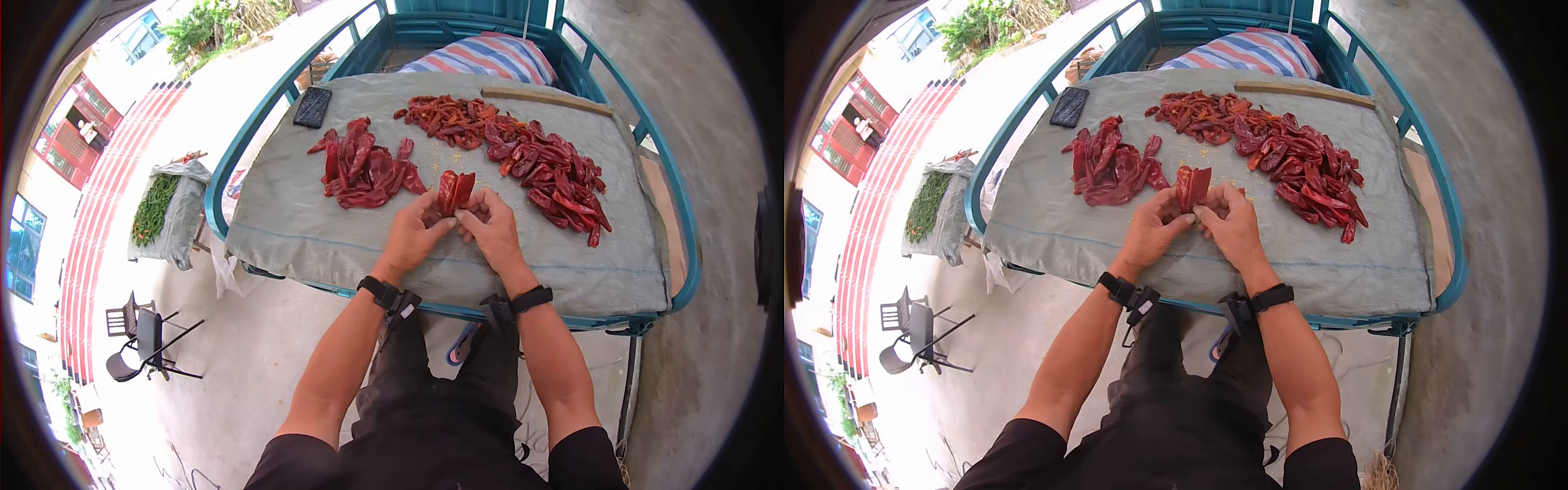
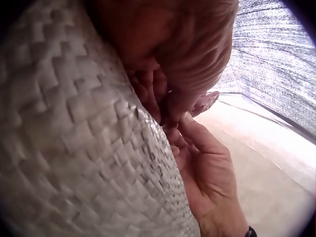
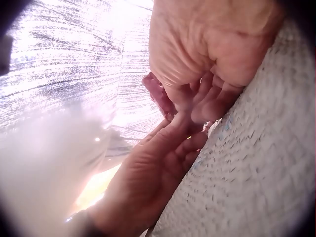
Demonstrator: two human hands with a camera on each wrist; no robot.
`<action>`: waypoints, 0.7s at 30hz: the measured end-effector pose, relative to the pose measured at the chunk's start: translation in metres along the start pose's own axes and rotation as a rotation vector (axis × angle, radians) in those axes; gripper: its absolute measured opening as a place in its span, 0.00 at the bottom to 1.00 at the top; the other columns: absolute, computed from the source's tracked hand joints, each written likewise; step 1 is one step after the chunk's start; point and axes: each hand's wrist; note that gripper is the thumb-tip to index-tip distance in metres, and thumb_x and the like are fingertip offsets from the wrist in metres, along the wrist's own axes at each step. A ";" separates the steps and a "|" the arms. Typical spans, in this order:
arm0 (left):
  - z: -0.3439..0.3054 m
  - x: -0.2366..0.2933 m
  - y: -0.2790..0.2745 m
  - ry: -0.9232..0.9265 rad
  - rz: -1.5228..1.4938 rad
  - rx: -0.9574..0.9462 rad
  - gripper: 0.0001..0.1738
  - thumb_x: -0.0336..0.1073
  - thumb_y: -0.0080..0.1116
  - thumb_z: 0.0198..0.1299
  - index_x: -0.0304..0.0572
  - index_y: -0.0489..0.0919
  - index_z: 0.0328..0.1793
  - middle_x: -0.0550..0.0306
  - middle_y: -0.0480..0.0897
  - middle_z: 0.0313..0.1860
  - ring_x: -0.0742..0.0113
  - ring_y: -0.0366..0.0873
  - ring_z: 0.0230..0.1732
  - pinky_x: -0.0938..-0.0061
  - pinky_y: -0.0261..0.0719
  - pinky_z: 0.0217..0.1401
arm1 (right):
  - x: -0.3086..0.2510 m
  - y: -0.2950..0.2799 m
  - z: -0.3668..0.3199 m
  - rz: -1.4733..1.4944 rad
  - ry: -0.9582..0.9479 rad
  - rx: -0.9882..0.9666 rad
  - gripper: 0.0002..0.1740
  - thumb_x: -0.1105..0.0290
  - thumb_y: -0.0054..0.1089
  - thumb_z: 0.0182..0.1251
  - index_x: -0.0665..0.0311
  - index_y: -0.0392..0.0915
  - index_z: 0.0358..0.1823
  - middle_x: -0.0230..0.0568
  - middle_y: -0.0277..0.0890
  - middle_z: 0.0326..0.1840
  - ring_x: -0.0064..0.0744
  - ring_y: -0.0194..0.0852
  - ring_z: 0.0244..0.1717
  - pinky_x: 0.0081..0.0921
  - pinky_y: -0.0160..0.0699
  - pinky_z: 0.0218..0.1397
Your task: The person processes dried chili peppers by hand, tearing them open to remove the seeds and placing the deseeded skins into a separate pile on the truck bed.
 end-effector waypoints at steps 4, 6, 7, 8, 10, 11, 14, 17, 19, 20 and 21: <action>0.001 0.000 0.002 0.015 -0.073 0.036 0.25 0.26 0.69 0.78 0.35 0.79 0.78 0.58 0.90 0.61 0.74 0.87 0.58 0.73 0.87 0.62 | 0.001 0.000 0.000 -0.008 -0.003 -0.001 0.09 0.77 0.71 0.77 0.66 0.80 0.52 0.32 0.85 0.40 0.18 0.82 0.35 0.20 0.80 0.36; 0.001 0.001 0.002 0.012 -0.087 0.057 0.25 0.26 0.69 0.78 0.34 0.79 0.78 0.58 0.90 0.62 0.73 0.87 0.58 0.72 0.88 0.62 | 0.001 0.001 -0.001 0.007 -0.007 0.014 0.08 0.75 0.71 0.78 0.64 0.80 0.52 0.30 0.84 0.40 0.17 0.81 0.35 0.19 0.78 0.36; 0.001 0.001 0.002 0.005 -0.085 0.067 0.24 0.26 0.68 0.78 0.34 0.78 0.78 0.57 0.90 0.61 0.73 0.87 0.58 0.72 0.88 0.61 | 0.001 0.001 -0.001 0.015 -0.009 0.023 0.08 0.74 0.71 0.79 0.63 0.79 0.52 0.29 0.83 0.40 0.16 0.80 0.35 0.19 0.77 0.36; 0.001 0.001 0.003 -0.002 -0.084 0.078 0.24 0.25 0.68 0.78 0.33 0.78 0.78 0.57 0.90 0.61 0.73 0.87 0.58 0.72 0.89 0.60 | 0.000 0.000 0.000 0.006 -0.001 0.027 0.08 0.74 0.71 0.79 0.63 0.80 0.52 0.28 0.83 0.40 0.16 0.80 0.35 0.18 0.76 0.36; 0.001 -0.001 0.002 0.001 -0.076 0.088 0.24 0.25 0.68 0.78 0.33 0.77 0.77 0.57 0.90 0.61 0.73 0.87 0.57 0.73 0.89 0.59 | -0.002 -0.001 0.000 -0.012 0.011 0.036 0.08 0.73 0.71 0.79 0.63 0.80 0.52 0.27 0.82 0.39 0.15 0.79 0.34 0.18 0.75 0.35; 0.002 -0.001 0.001 0.004 -0.071 0.092 0.23 0.24 0.68 0.78 0.33 0.77 0.76 0.57 0.90 0.61 0.73 0.88 0.57 0.73 0.89 0.58 | -0.002 -0.002 0.001 -0.002 0.003 0.039 0.08 0.73 0.71 0.79 0.63 0.80 0.52 0.27 0.82 0.38 0.15 0.79 0.34 0.18 0.75 0.35; 0.004 -0.003 0.003 0.032 -0.090 0.165 0.22 0.23 0.70 0.76 0.33 0.78 0.72 0.57 0.90 0.58 0.74 0.88 0.53 0.74 0.89 0.55 | 0.003 -0.004 0.001 0.017 -0.010 0.045 0.07 0.73 0.70 0.79 0.63 0.80 0.51 0.27 0.82 0.38 0.16 0.80 0.34 0.18 0.75 0.35; 0.006 -0.008 0.002 0.095 -0.011 0.294 0.21 0.23 0.72 0.72 0.35 0.78 0.68 0.59 0.90 0.50 0.76 0.86 0.45 0.77 0.86 0.48 | 0.002 -0.005 0.001 0.023 -0.004 0.064 0.07 0.74 0.70 0.78 0.65 0.80 0.50 0.29 0.83 0.39 0.18 0.82 0.34 0.19 0.77 0.35; 0.005 0.006 -0.004 0.110 0.048 0.363 0.20 0.23 0.73 0.71 0.34 0.78 0.64 0.60 0.89 0.47 0.77 0.85 0.43 0.77 0.85 0.46 | 0.002 -0.005 0.000 0.029 0.007 0.079 0.07 0.74 0.70 0.78 0.65 0.81 0.50 0.29 0.83 0.38 0.18 0.82 0.33 0.19 0.77 0.34; 0.005 0.013 -0.009 0.117 0.078 0.397 0.19 0.23 0.74 0.71 0.34 0.78 0.63 0.61 0.88 0.45 0.77 0.85 0.42 0.78 0.84 0.45 | 0.003 -0.005 0.000 0.032 0.006 0.075 0.07 0.74 0.70 0.78 0.65 0.81 0.50 0.29 0.83 0.38 0.18 0.82 0.33 0.19 0.77 0.34; 0.007 0.018 -0.018 0.141 0.114 0.425 0.19 0.23 0.74 0.70 0.34 0.78 0.62 0.61 0.88 0.45 0.77 0.84 0.41 0.78 0.84 0.45 | 0.005 -0.006 0.001 0.034 0.005 0.070 0.07 0.74 0.70 0.78 0.65 0.81 0.50 0.29 0.83 0.38 0.18 0.81 0.32 0.19 0.77 0.34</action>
Point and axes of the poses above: each hand's wrist, its own z-axis towards the middle knuckle, its own y-axis out of the palm, x = y × z
